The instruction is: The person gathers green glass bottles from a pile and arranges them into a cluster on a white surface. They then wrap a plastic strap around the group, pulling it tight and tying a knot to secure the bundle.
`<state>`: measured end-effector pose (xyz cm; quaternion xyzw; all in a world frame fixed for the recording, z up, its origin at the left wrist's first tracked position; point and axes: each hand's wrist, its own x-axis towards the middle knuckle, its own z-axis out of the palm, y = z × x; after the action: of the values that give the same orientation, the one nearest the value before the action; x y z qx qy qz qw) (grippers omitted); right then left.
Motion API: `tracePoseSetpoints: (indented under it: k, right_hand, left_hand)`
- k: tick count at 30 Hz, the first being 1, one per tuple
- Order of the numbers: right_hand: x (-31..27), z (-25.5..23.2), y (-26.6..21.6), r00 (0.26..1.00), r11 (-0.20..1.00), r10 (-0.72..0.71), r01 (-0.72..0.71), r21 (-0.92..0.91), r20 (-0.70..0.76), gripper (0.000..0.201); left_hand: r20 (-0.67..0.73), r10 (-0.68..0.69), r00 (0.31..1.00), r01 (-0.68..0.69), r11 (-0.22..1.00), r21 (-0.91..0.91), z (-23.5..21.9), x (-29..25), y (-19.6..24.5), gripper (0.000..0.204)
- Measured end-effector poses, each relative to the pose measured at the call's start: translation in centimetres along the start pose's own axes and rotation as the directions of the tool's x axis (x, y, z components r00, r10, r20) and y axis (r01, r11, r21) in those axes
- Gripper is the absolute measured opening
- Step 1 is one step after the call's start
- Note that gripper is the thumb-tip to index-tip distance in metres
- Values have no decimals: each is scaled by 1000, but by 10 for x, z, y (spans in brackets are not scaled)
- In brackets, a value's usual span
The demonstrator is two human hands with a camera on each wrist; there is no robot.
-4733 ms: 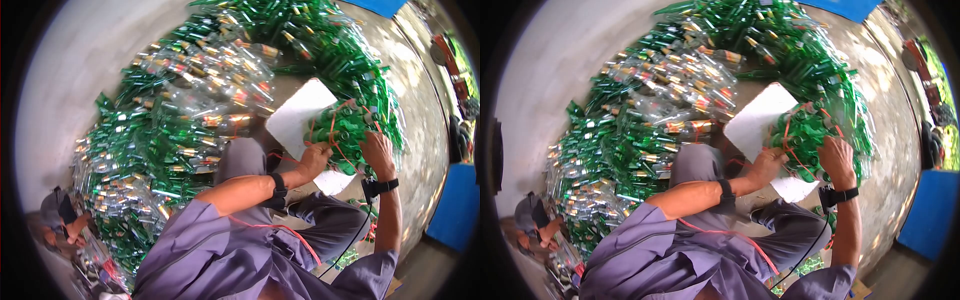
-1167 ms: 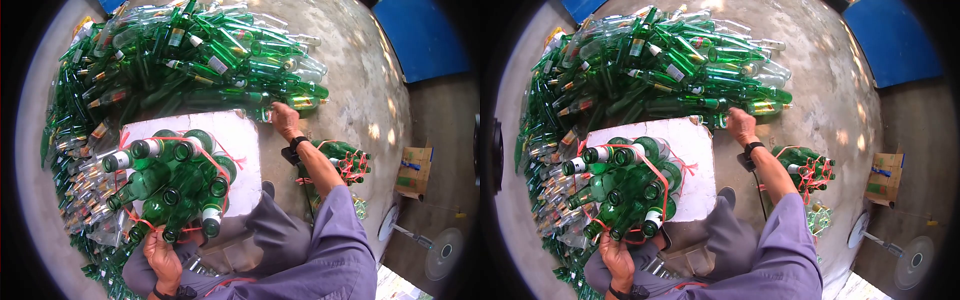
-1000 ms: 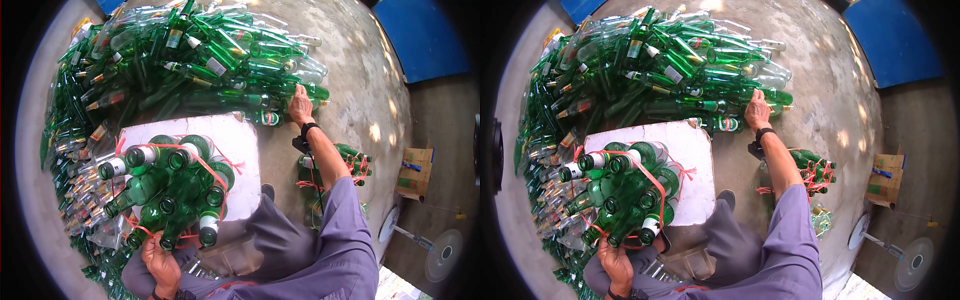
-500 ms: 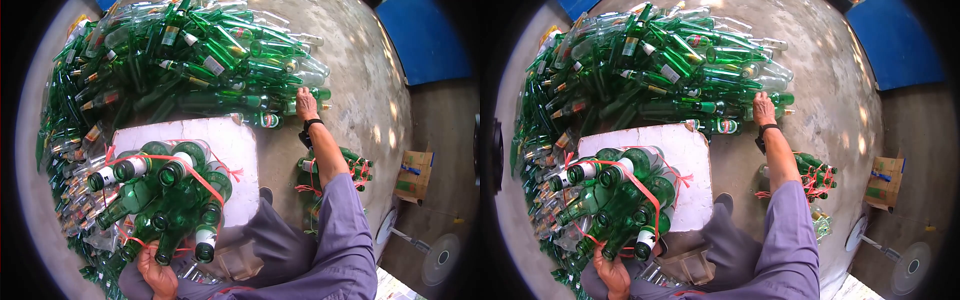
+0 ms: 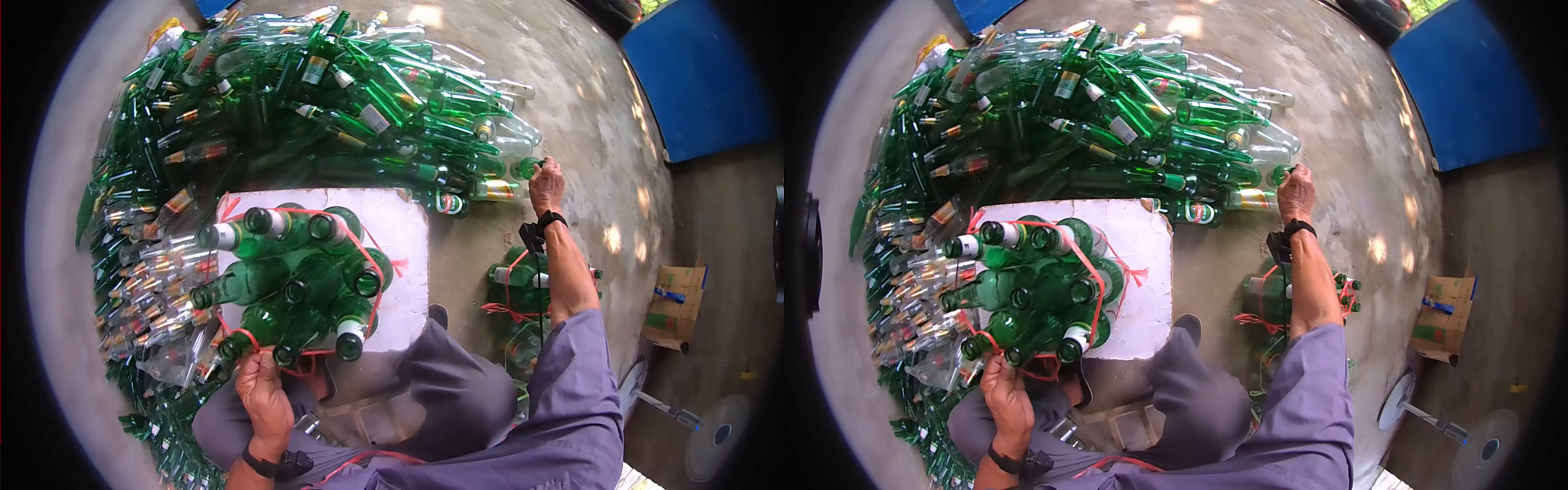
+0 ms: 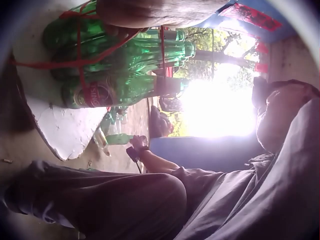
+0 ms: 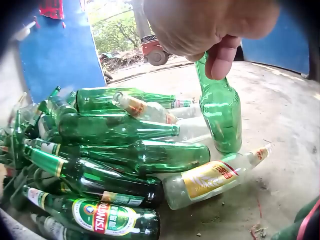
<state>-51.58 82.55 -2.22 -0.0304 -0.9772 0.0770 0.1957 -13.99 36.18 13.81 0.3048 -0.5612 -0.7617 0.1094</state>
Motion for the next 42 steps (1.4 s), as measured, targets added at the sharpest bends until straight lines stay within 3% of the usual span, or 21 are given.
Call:
tracePoseSetpoints:
  k: [5,7,10,12,14,15,17,19,21,23,25,29,37,40,41,42]
  right_hand:
    - [-3,-45,1,997,997,-53,56,57,-49,24]
    - [-10,-78,-10,992,992,-115,118,42,-55,24]
    - [-19,-118,-16,981,983,-160,169,75,-111,24]
    - [-27,-150,-26,971,975,-198,210,79,-133,24]
    - [-39,-195,-56,999,948,-38,45,314,-29,19]
    - [-44,-214,-69,998,948,-47,56,315,-37,19]
    - [-51,-248,-91,1000,855,16,-20,518,12,23]
    - [-56,-283,-112,1000,824,-8,1,566,10,23]
    - [-60,-326,-145,999,748,-8,-23,663,44,22]
    - [-66,-363,-175,1000,739,-21,5,674,16,22]
    - [-71,-392,-197,997,639,-47,72,766,-55,24]
    - [-89,-448,-250,985,601,-115,170,781,-126,25]
    - [-114,-483,-330,958,460,-254,244,854,-137,23]
    - [-113,-469,-346,910,358,-405,243,901,-84,20]
    - [-115,-465,-355,909,358,-408,246,901,-86,20]
    - [-119,-462,-366,921,454,-388,203,868,-12,21]
  left_hand:
    - [28,-29,999,26,994,103,-5,-1,5,20]
    - [36,-59,998,57,997,58,5,-3,15,21]
    - [46,46,998,-48,997,55,-3,1,-2,19]
    - [43,29,999,-31,999,38,-2,0,0,20]
    - [41,26,999,-27,999,28,-4,-1,-1,20]
    - [61,-16,998,16,1000,8,-4,-2,1,20]
    - [81,-52,995,53,998,-22,-6,-2,0,21]
    - [85,54,995,-63,992,111,-9,1,-6,23]
    - [79,65,995,-71,994,77,-5,-1,2,25]
    - [63,6,998,-7,1000,4,-6,0,-2,24]
    - [66,9,998,-8,1000,-22,-8,2,-7,24]
    - [81,43,996,-48,997,53,-12,6,-13,24]
    - [101,47,994,-56,994,89,-16,7,-15,22]
    - [97,37,995,-46,994,95,-16,6,-13,20]
    - [97,54,994,-62,994,85,-15,7,-15,20]
    - [96,70,993,-77,994,75,-16,8,-18,20]
